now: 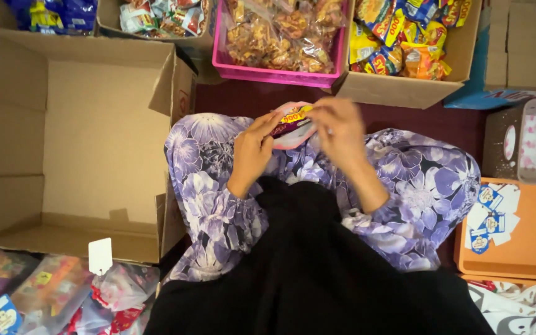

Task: The person packs various snack items into small plastic bags, ties them with red ribbons, and attaches tags. The person repeats this process multiple times, placing the finished bags into a cardboard box.

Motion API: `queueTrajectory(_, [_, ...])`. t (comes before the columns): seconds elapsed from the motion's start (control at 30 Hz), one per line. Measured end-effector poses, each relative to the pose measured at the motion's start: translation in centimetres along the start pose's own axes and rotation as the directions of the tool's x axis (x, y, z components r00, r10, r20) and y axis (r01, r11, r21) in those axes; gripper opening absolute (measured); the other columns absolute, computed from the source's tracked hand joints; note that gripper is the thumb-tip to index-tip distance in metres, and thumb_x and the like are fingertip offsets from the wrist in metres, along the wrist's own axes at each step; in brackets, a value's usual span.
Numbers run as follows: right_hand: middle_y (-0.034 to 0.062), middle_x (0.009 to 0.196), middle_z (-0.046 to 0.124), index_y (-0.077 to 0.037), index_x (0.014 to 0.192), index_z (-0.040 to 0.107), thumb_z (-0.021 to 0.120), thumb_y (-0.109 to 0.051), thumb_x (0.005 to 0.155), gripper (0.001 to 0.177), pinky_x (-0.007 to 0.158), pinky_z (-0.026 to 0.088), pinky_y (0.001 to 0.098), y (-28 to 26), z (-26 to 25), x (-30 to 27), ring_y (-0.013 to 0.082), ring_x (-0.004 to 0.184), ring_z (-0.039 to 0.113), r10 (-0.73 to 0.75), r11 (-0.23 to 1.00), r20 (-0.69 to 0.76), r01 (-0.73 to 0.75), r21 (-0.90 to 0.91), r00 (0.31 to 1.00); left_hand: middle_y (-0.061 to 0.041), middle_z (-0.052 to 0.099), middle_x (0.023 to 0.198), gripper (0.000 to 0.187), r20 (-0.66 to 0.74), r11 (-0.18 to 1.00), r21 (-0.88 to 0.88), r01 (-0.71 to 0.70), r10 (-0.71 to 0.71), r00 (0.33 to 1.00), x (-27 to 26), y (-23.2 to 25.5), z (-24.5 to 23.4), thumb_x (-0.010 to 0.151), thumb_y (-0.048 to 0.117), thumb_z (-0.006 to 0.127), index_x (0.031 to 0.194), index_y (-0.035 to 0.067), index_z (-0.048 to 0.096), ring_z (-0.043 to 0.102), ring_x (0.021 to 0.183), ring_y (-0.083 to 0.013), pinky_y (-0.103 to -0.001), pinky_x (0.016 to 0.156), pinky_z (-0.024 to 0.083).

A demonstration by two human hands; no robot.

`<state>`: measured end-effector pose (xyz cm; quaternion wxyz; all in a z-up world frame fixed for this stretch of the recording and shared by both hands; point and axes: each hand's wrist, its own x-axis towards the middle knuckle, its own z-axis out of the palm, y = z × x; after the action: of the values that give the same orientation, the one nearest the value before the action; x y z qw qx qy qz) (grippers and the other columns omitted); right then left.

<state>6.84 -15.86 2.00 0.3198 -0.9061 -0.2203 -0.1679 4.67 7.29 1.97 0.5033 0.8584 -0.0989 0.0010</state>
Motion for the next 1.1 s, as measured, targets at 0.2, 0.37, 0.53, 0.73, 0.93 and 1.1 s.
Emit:
queueTrajectory(0.2, [0.0135, 0.118, 0.069, -0.013, 0.103, 0.079, 0.078, -0.005, 0.089, 0.016, 0.091, 0.053, 0.0488, 2.0, 1.6, 0.4, 0.0422, 0.107, 0.067, 0.130, 0.971, 0.137, -0.154, 0.183, 0.982, -0.012, 0.071, 0.128, 0.053, -0.012, 0.999, 0.008, -0.052, 0.052, 0.999, 0.1, -0.7, 0.1, 0.082, -0.006, 0.055, 0.128, 0.015, 0.073, 0.067, 0.117, -0.0379, -0.048, 0.096, 0.054])
queueTrajectory(0.37, [0.0045, 0.091, 0.072, -0.018, 0.098, 0.081, 0.078, -0.004, 0.086, 0.019, 0.079, 0.055, 0.0401, 0.5, 2.9, 2.6, 0.0309, 0.087, 0.071, 0.158, 0.974, 0.157, -0.180, 0.138, 0.975, -0.001, 0.072, 0.128, 0.054, -0.045, 0.998, 0.067, -0.011, 0.014, 0.999, 0.1, -0.9, -3.1, 0.082, -0.001, 0.056, 0.128, 0.022, 0.073, 0.069, 0.116, -0.0304, -0.043, 0.097, 0.055])
queueTrajectory(0.53, [0.0045, 0.092, 0.071, -0.020, 0.106, 0.081, 0.078, -0.006, 0.086, 0.024, 0.074, 0.053, 0.0388, -4.5, 1.0, 6.8, 0.0268, 0.082, 0.068, 0.184, 0.967, 0.168, -0.209, 0.147, 0.968, -0.006, 0.070, 0.131, 0.053, -0.067, 0.994, 0.012, -0.112, 0.113, 0.991, 1.9, 0.3, -9.8, 0.084, 0.000, 0.056, 0.128, 0.024, 0.073, 0.069, 0.114, -0.0355, -0.043, 0.097, 0.054])
queueTrajectory(0.73, [0.0137, 0.098, 0.070, -0.013, 0.115, 0.081, 0.074, 0.000, 0.090, 0.029, 0.072, 0.052, 0.0335, -9.0, 0.4, 12.8, 0.0241, 0.077, 0.065, 0.229, 0.928, 0.116, -0.252, 0.276, 0.967, -0.009, 0.063, 0.140, 0.030, -0.231, 0.961, -0.190, -0.202, 0.156, 0.960, 8.5, -3.5, -16.6, 0.102, 0.025, 0.061, 0.130, 0.028, 0.072, 0.063, 0.125, -0.0357, -0.046, 0.107, 0.048])
queueTrajectory(0.93, [0.0061, 0.101, 0.058, -0.002, 0.125, 0.073, 0.067, 0.001, 0.100, 0.026, 0.054, 0.048, 0.0205, -9.4, 2.1, 17.0, 0.0111, 0.054, 0.057, 0.384, 0.820, 0.168, -0.419, 0.391, 0.908, -0.013, 0.062, 0.136, 0.042, -0.313, 0.995, 0.077, 0.070, -0.043, 0.949, 18.9, -14.0, -16.8, 0.100, 0.010, 0.058, 0.141, 0.017, 0.062, 0.067, 0.106, -0.0270, -0.043, 0.090, 0.053])
queueTrajectory(1.1, [0.0084, 0.108, 0.062, -0.001, 0.125, 0.072, 0.066, 0.000, 0.100, 0.025, 0.052, 0.049, 0.0208, -8.8, 3.6, 19.9, 0.0146, 0.053, 0.059, 0.436, 0.778, 0.141, -0.451, 0.437, 0.889, -0.015, 0.045, 0.153, 0.063, -0.199, 0.919, 0.364, 0.150, -0.080, 0.977, 24.9, -19.1, -14.5, 0.089, 0.005, 0.063, 0.150, 0.013, 0.050, 0.038, 0.142, -0.0375, -0.055, 0.113, 0.037])
